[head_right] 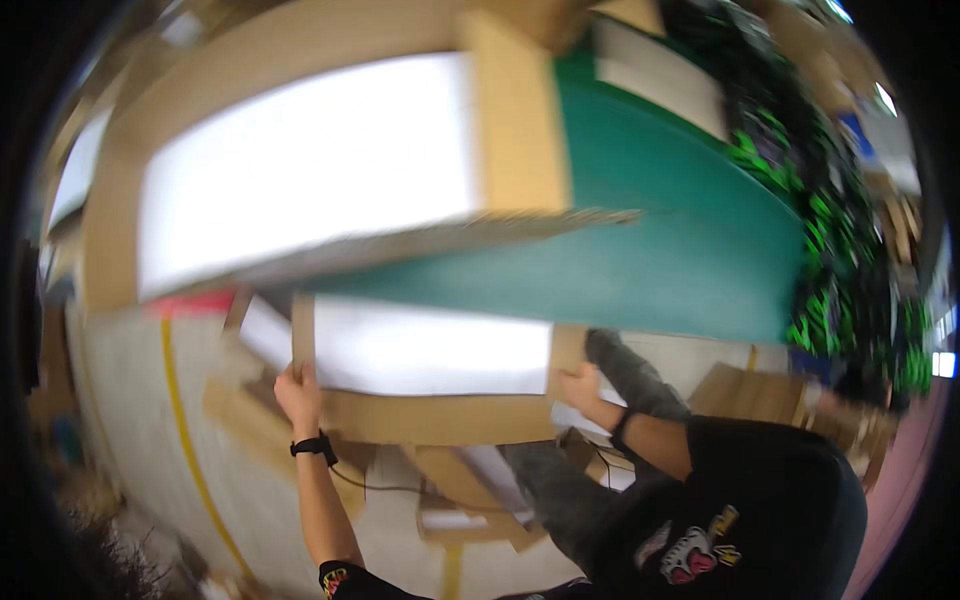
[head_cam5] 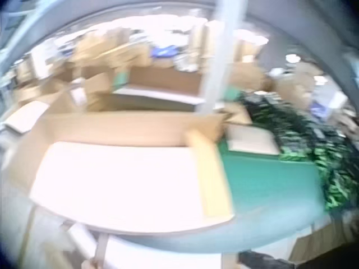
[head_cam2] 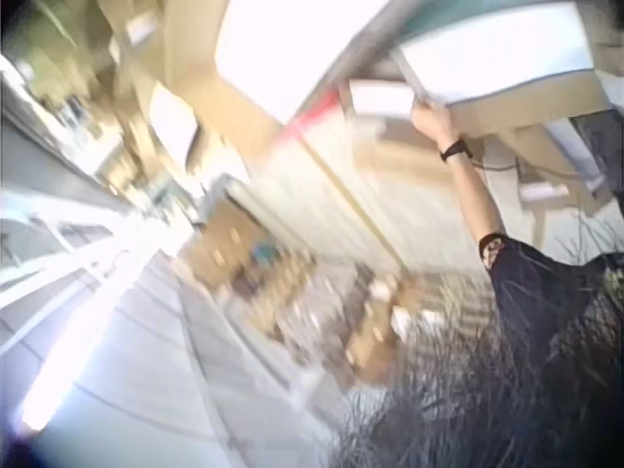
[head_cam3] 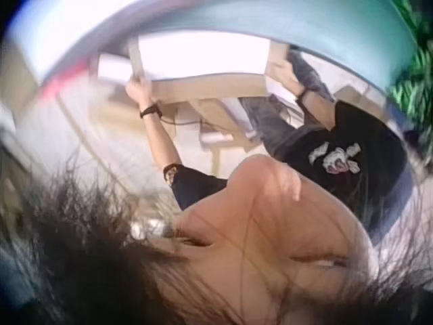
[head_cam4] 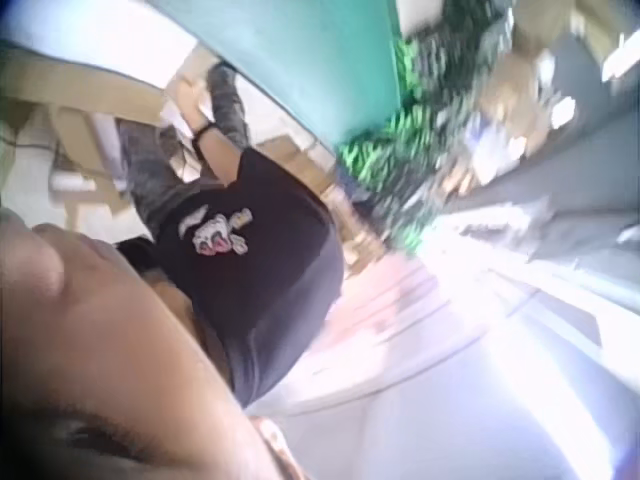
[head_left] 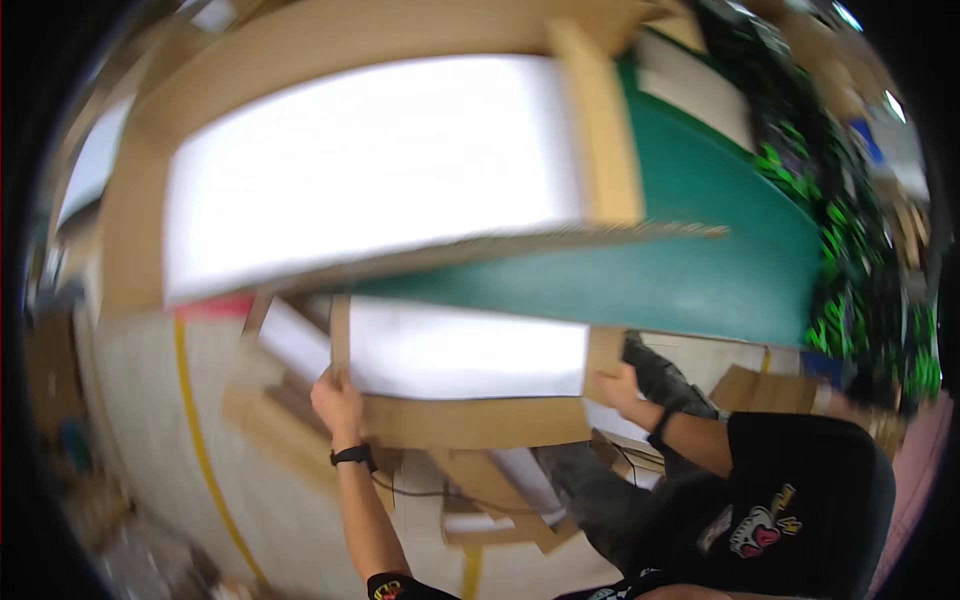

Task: Packing computer mouse retail boxes into larger shipping cartons.

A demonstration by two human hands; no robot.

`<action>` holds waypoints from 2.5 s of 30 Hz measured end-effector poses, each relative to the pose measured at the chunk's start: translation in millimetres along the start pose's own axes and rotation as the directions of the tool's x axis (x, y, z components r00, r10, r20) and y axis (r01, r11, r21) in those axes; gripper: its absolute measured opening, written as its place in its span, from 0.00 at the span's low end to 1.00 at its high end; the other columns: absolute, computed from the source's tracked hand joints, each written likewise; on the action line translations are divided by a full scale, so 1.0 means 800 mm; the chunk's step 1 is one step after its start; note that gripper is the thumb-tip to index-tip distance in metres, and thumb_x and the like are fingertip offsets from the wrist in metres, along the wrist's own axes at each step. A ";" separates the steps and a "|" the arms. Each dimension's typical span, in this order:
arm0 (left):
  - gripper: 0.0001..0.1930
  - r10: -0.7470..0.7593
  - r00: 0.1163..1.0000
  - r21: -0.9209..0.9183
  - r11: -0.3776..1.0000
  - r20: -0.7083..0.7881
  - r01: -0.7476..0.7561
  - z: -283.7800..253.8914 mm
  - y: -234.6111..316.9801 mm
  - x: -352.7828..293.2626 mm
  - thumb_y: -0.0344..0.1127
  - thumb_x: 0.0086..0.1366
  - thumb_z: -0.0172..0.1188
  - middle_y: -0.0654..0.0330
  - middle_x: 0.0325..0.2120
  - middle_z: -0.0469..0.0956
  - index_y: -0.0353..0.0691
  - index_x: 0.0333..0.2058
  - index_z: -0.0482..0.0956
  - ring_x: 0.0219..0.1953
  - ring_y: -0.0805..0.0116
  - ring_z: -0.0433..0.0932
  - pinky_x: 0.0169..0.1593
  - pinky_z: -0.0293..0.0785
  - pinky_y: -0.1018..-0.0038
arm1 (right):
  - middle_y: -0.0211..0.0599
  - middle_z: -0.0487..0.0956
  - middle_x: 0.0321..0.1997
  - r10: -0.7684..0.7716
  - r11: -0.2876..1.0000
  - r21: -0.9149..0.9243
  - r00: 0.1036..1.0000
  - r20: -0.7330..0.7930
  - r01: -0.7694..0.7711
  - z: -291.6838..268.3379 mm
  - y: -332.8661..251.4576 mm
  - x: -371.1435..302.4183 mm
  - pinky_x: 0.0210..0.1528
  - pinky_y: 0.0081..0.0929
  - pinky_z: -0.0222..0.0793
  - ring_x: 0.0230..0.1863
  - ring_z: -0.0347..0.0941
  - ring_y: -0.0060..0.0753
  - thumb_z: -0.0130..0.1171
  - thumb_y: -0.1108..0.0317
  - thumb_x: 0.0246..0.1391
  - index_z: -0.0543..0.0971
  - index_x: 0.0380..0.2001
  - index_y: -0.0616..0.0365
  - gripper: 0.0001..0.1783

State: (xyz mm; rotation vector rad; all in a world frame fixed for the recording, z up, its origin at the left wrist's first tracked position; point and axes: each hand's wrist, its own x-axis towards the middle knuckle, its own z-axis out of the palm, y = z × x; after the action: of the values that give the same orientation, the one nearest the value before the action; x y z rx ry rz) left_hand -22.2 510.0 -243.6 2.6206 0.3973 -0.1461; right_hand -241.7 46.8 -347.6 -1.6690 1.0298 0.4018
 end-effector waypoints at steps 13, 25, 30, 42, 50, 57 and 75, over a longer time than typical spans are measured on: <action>0.10 0.076 0.763 0.288 0.898 0.642 -0.332 0.172 -0.056 -0.055 0.26 0.58 0.52 0.48 0.35 0.79 0.39 0.37 0.79 0.39 0.54 0.78 0.42 0.73 0.62 | 0.46 0.76 0.27 -0.352 0.849 -0.039 0.618 0.703 0.527 0.111 -0.092 0.002 0.34 0.39 0.67 0.30 0.73 0.38 0.52 0.64 0.58 0.75 0.32 0.60 0.10; 0.12 0.703 0.656 -0.866 0.478 0.276 -0.148 0.204 0.741 -0.189 0.33 0.66 0.57 0.58 0.41 0.78 0.33 0.46 0.76 0.42 0.73 0.75 0.47 0.72 0.76 | 0.38 0.75 0.21 -0.492 0.853 -0.340 0.825 -0.277 0.395 -0.595 -0.311 0.032 0.29 0.30 0.68 0.23 0.71 0.29 0.58 0.62 0.54 0.76 0.30 0.64 0.13; 0.30 0.499 0.851 -0.597 0.737 0.166 -0.316 0.283 0.914 -0.013 0.45 0.56 0.68 0.48 0.43 0.78 0.25 0.48 0.72 0.47 0.57 0.76 0.52 0.69 0.68 | 0.60 0.73 0.49 -0.468 0.880 -0.305 0.777 -0.422 0.365 -0.533 -0.458 0.188 0.55 0.44 0.66 0.53 0.68 0.59 0.62 0.39 0.45 0.74 0.49 0.67 0.41; 0.24 0.510 0.544 -0.415 0.860 0.666 -0.297 0.206 1.016 -0.054 0.47 0.68 0.55 0.62 0.46 0.76 0.35 0.54 0.72 0.46 0.73 0.73 0.49 0.70 0.72 | 0.42 0.73 0.45 -0.046 0.358 0.934 0.998 0.037 -0.018 -0.564 -0.242 0.014 0.38 0.32 0.76 0.43 0.75 0.35 0.70 0.62 0.44 0.64 0.52 0.60 0.35; 0.25 0.692 0.625 -0.726 0.629 0.360 -0.278 0.208 1.099 0.194 0.48 0.68 0.49 0.55 0.51 0.75 0.37 0.56 0.69 0.53 0.57 0.73 0.62 0.64 0.65 | 0.30 0.72 0.39 0.069 0.366 0.855 0.905 -0.419 0.368 -0.562 -0.252 -0.105 0.40 0.22 0.69 0.37 0.71 0.22 0.66 0.68 0.46 0.65 0.50 0.57 0.29; 0.22 0.312 0.619 -0.686 0.446 0.721 0.575 0.113 1.010 -0.044 0.45 0.68 0.52 0.55 0.50 0.75 0.38 0.55 0.70 0.52 0.57 0.73 0.62 0.63 0.64 | 0.32 0.77 0.42 0.286 0.291 0.778 0.725 -0.627 0.557 -0.695 -0.210 -0.210 0.46 0.20 0.67 0.41 0.72 0.23 0.64 0.58 0.49 0.69 0.55 0.59 0.31; 0.24 0.674 0.727 -0.559 0.655 0.128 -0.509 0.337 1.200 -0.008 0.43 0.57 0.66 0.51 0.41 0.77 0.30 0.46 0.74 0.43 0.60 0.76 0.50 0.69 0.64 | 0.47 0.65 0.61 0.528 0.649 0.641 0.364 -0.767 0.409 -0.685 -0.135 -0.156 0.58 0.32 0.63 0.62 0.63 0.37 0.53 0.51 0.61 0.54 0.67 0.55 0.37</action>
State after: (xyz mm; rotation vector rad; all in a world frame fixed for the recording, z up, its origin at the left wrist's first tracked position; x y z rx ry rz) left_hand 255.4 -428.5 -50.6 2.0222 -0.5157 -0.2154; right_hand -353.3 -390.9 4.5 -0.8815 1.7790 -1.0800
